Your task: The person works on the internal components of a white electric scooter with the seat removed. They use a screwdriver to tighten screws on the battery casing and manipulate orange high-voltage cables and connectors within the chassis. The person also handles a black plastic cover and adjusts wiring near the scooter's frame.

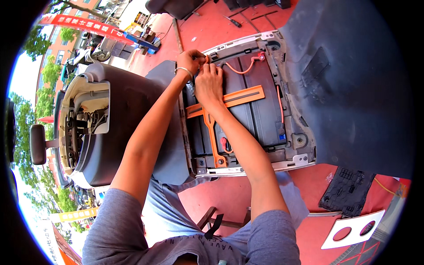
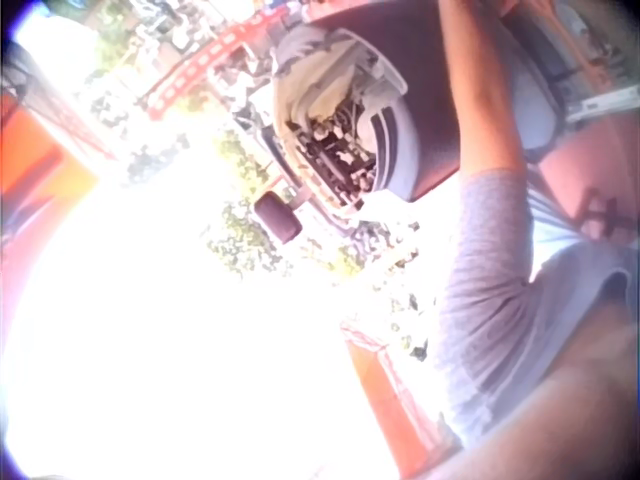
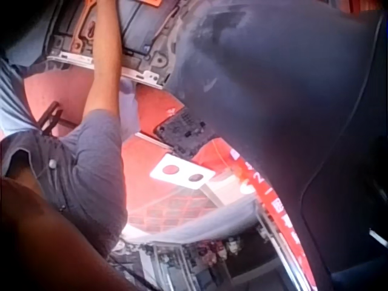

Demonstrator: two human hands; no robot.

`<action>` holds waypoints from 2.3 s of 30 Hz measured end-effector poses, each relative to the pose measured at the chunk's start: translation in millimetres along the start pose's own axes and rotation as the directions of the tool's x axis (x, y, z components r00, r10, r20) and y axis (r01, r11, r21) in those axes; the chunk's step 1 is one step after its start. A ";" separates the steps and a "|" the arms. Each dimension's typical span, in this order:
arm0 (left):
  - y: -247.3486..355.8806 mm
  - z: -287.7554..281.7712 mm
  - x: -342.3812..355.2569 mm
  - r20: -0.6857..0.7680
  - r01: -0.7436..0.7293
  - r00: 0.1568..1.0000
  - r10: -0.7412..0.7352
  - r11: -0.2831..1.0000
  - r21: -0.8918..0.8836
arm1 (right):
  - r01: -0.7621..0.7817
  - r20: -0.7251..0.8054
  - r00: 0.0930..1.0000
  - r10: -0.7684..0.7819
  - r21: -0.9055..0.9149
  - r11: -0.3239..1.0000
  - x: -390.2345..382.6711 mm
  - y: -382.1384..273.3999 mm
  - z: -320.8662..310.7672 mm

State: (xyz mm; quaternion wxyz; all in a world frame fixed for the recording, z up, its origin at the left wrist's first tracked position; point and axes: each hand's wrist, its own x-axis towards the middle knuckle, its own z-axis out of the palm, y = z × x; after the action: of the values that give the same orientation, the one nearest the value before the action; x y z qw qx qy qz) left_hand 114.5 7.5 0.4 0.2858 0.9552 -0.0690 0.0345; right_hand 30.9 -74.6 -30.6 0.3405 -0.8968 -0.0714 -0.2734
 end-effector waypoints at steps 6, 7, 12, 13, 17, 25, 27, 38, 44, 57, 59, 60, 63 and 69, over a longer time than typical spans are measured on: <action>-2.3 2.0 3.5 -0.051 0.079 0.996 -0.071 0.979 0.187 | -0.005 -0.006 1.000 0.005 -0.003 1.000 0.0 1.2 -2.4; -3.1 2.8 1.9 -0.060 0.067 0.997 -0.056 0.979 0.192 | -0.006 -0.004 1.000 0.006 0.008 1.000 0.0 0.4 -3.1; -6.2 -0.4 -4.4 -0.063 -0.232 0.962 0.265 0.919 0.318 | 0.000 0.004 1.000 0.000 0.025 1.000 0.4 -1.5 -4.4; -5.0 -1.3 -6.6 -0.063 -0.290 0.944 0.325 0.904 0.313 | 0.002 -0.008 1.000 -0.001 0.026 1.000 0.4 -0.7 -3.6; -3.4 1.1 -10.4 -0.090 -0.319 0.930 0.356 0.905 0.280 | -0.002 -0.014 1.000 0.003 0.031 1.000 0.9 0.0 -0.8; -7.0 -3.4 0.3 0.031 -0.372 0.924 0.382 0.874 0.312 | -0.018 -0.002 1.000 0.018 0.016 1.000 -0.4 -3.3 -1.3; -8.8 -1.6 -3.7 0.005 -0.334 0.939 0.344 0.909 0.250 | -0.017 -0.008 1.000 0.017 0.001 1.000 -0.9 -4.4 -1.4; -2.2 5.5 -2.5 -0.083 -0.153 0.982 0.169 0.973 0.171 | 0.005 -0.013 1.000 -0.005 0.005 1.000 -0.7 0.4 1.3; -0.3 3.5 -8.7 -0.069 -0.229 0.968 0.241 0.963 0.144 | 0.005 -0.016 1.000 -0.005 0.018 1.000 -1.5 0.5 0.3; 4.2 -6.5 -67.8 -0.237 -0.240 0.938 0.251 0.968 0.076 | 0.094 -0.010 0.996 -0.094 0.205 0.974 0.5 24.5 -24.7; 32.1 -11.3 -114.7 -0.193 -0.233 0.963 0.187 0.939 -0.251 | 0.045 0.271 0.954 -0.128 0.292 0.955 2.3 32.8 -71.1; 46.1 -15.6 -138.8 -0.113 -0.249 0.968 0.224 0.915 -0.317 | 0.076 0.206 0.966 -0.159 0.361 0.930 -6.4 39.8 -104.1; 63.8 -44.2 -216.0 0.027 -0.248 0.965 0.261 0.939 -0.236 | -0.358 0.474 0.879 0.049 0.590 0.724 -18.9 37.1 -225.0; 65.5 -47.5 -294.5 0.272 -0.193 0.937 0.217 0.975 -0.114 | -0.620 0.089 0.784 0.615 0.174 0.765 -272.9 128.2 -367.6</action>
State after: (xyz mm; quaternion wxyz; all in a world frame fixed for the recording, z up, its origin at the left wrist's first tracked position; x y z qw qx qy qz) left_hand -187.7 12.5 44.5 0.3084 0.9247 -0.2098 -0.0758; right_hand -320.5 -394.8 -23.6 0.4962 -0.8363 0.1965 -0.1261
